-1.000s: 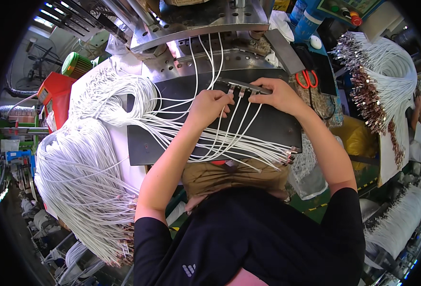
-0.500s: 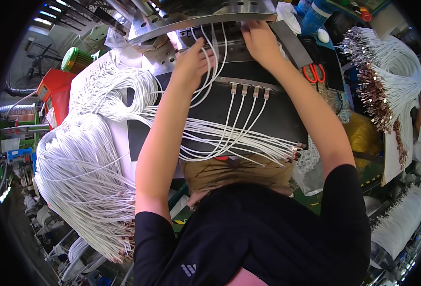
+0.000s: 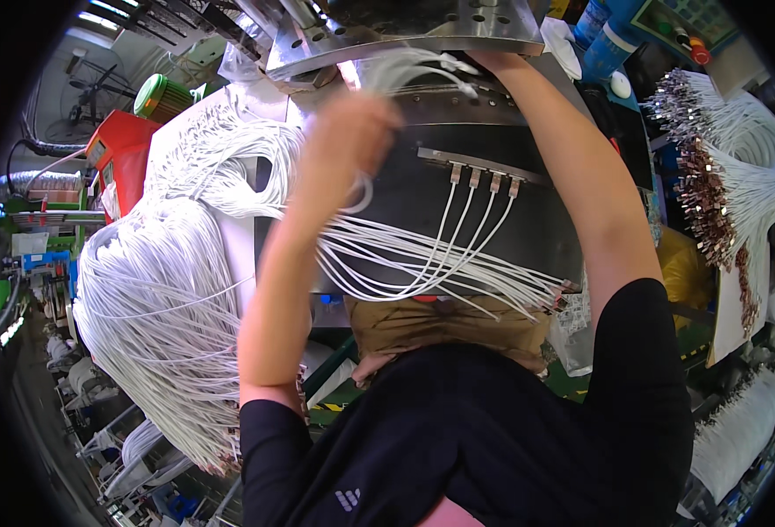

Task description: Sort and insert multiple white wires into an industrial assembly machine.

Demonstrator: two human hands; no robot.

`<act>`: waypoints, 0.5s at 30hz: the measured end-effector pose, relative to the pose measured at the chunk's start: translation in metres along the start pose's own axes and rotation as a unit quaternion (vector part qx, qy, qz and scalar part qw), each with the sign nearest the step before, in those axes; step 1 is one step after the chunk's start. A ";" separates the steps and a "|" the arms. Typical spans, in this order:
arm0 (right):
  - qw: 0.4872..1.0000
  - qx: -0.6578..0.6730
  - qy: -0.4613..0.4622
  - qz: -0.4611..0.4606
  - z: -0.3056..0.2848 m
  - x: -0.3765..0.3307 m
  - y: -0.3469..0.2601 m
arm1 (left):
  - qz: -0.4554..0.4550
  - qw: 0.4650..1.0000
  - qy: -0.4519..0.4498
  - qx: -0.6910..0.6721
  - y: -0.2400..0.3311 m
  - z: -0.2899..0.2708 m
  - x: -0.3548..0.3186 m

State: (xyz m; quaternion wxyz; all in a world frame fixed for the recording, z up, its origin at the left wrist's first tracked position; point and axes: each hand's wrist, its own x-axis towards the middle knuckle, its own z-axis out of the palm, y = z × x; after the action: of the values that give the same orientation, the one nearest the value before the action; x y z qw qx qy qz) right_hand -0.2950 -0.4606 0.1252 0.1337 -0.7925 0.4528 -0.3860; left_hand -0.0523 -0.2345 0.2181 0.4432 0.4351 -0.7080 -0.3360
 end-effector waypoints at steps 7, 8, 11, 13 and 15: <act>0.997 0.052 -0.009 0.051 -0.031 -0.079 -0.074 | -0.338 0.812 0.296 0.373 -0.060 -0.227 -0.042; 1.000 -0.023 -0.009 0.010 -0.034 -0.097 -0.068 | -0.327 0.825 0.290 0.359 -0.064 -0.216 -0.051; 0.991 -0.130 0.001 -0.037 -0.055 -0.136 -0.068 | -0.219 0.924 0.173 0.261 -0.058 -0.122 -0.063; 0.981 -0.183 0.029 -0.060 -0.070 -0.157 -0.071 | -0.181 0.974 -0.016 0.134 -0.010 -0.001 -0.073; 0.992 -0.093 -0.089 0.013 -0.110 -0.166 -0.093 | 0.099 0.944 -0.136 0.283 -0.002 0.063 -0.100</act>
State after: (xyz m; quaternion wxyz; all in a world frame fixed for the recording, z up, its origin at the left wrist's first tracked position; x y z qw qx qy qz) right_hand -0.3664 -0.2579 0.1693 0.1039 -0.8266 0.4837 -0.2683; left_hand -0.0865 -0.1385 0.1592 0.2324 0.4199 -0.8673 -0.1324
